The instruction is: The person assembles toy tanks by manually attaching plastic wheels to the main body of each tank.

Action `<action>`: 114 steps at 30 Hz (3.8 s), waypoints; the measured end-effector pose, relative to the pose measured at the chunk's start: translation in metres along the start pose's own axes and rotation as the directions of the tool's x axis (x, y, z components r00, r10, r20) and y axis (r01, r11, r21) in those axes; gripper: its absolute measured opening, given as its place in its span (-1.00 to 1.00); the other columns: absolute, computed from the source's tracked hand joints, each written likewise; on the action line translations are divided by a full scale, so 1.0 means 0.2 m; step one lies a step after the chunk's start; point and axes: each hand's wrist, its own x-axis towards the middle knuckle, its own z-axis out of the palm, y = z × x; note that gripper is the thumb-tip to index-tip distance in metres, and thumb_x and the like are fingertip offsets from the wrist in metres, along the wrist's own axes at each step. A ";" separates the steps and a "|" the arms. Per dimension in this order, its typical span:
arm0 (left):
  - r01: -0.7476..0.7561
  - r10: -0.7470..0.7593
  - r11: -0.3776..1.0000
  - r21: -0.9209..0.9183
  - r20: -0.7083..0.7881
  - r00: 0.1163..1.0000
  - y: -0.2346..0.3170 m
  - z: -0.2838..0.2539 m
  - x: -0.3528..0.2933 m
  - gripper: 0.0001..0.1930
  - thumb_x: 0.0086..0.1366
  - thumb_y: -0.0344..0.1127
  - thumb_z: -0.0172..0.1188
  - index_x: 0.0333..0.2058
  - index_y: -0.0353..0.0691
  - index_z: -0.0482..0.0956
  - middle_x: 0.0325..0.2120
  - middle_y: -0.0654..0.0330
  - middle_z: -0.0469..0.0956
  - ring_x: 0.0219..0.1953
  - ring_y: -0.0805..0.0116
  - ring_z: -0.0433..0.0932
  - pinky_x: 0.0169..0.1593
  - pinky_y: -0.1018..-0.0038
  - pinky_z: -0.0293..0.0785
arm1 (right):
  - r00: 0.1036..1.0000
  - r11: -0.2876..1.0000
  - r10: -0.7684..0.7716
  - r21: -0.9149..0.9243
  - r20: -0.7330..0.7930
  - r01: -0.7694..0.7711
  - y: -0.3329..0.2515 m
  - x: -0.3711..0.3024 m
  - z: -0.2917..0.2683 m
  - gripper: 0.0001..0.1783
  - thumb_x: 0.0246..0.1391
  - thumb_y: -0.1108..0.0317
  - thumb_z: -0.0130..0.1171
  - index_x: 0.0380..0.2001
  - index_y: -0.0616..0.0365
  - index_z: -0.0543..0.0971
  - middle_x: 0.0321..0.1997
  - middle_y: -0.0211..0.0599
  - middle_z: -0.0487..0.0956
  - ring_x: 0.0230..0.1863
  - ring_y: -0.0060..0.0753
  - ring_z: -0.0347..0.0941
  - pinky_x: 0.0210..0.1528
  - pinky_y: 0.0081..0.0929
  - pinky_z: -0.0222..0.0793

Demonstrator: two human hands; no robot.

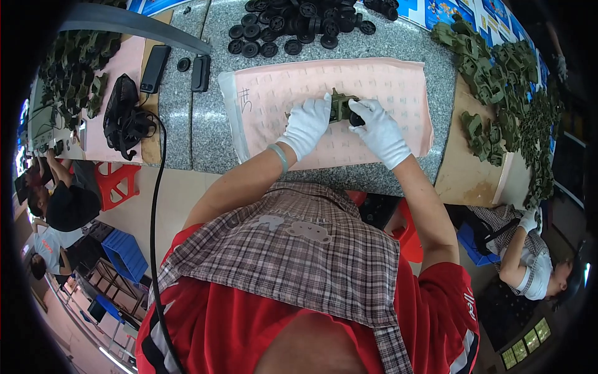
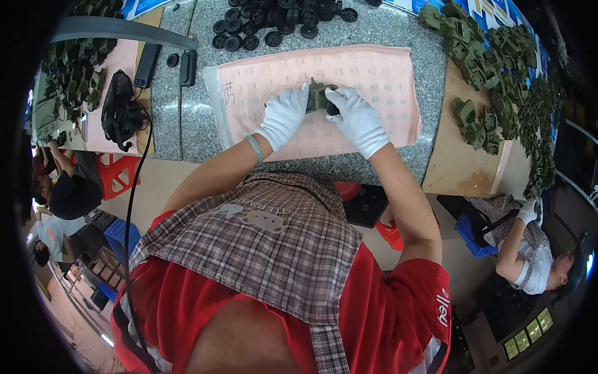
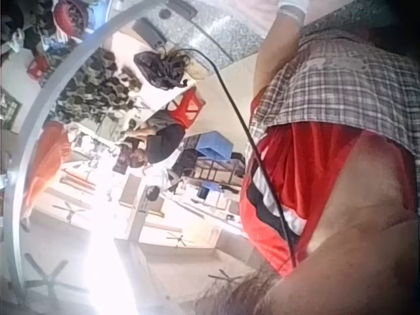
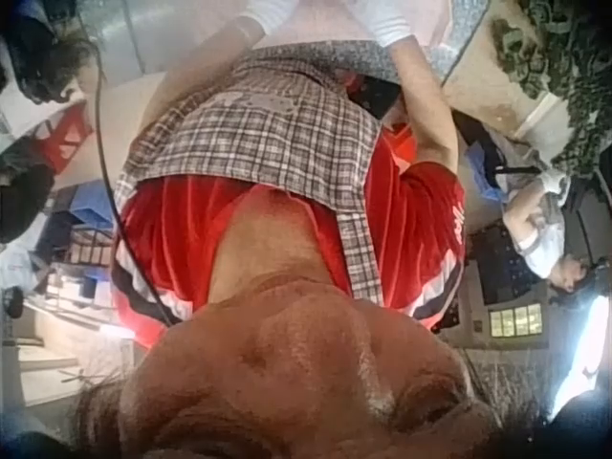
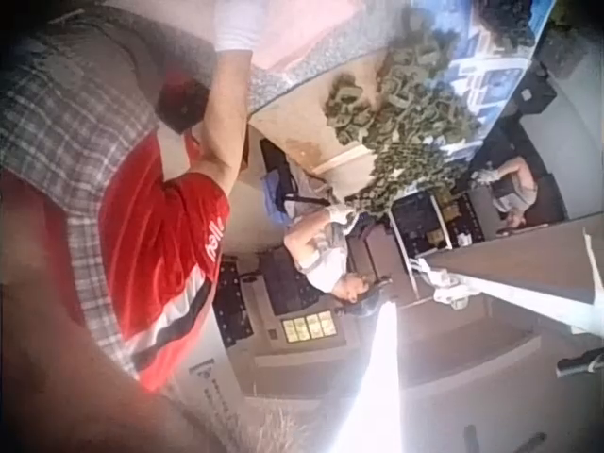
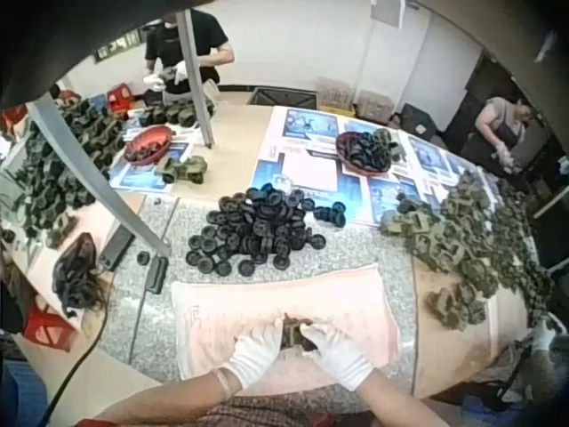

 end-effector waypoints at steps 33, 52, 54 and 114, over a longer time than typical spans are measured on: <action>0.189 0.101 0.856 -0.482 0.514 0.852 -0.17 -0.06 0.17 -0.49 0.17 -0.11 0.33 0.00 -0.36 0.59 -0.09 -0.20 0.62 -0.08 -0.18 0.65 -0.02 0.08 0.60 | 0.904 0.994 -0.038 -0.106 -0.427 -0.009 -0.03 0.31 0.22 -0.61 0.18 0.37 0.17 0.09 0.05 0.60 0.06 -0.11 0.60 -0.07 0.09 0.55 0.04 0.00 0.44; 0.179 0.110 0.842 -0.510 0.487 0.867 -0.17 -0.05 0.16 -0.65 0.11 -0.29 0.31 -0.17 -0.37 0.56 -0.18 -0.06 0.56 -0.06 -0.06 0.57 -0.06 0.13 0.59 | 0.807 0.870 0.471 0.039 -0.355 -0.491 -0.03 0.37 0.24 -0.64 0.18 0.42 0.04 0.02 0.07 0.65 -0.09 -0.11 0.64 -0.10 0.03 0.58 -0.02 -0.09 0.46; 0.188 0.111 0.807 -0.560 0.456 0.883 -0.16 -0.06 0.17 -0.67 0.11 -0.29 0.32 -0.18 -0.34 0.56 -0.19 -0.05 0.55 -0.08 -0.04 0.57 -0.07 0.12 0.59 | 0.969 0.970 0.160 -0.150 -0.186 -0.189 -0.02 0.35 0.22 -0.57 0.14 0.37 0.08 0.09 0.00 0.62 0.03 -0.19 0.61 -0.05 -0.08 0.58 0.00 -0.12 0.43; -0.011 0.036 0.965 -0.263 0.089 0.995 -0.22 -0.22 -0.03 -0.27 -0.05 0.07 0.52 0.13 -0.01 0.57 0.02 0.18 0.48 0.05 0.10 0.43 0.02 0.06 0.37 | 0.908 0.926 0.377 0.082 -0.184 -0.369 0.57 0.01 0.11 -0.42 0.07 0.31 0.35 0.21 0.00 0.54 0.14 -0.02 0.55 0.05 -0.04 0.57 0.13 -0.21 0.54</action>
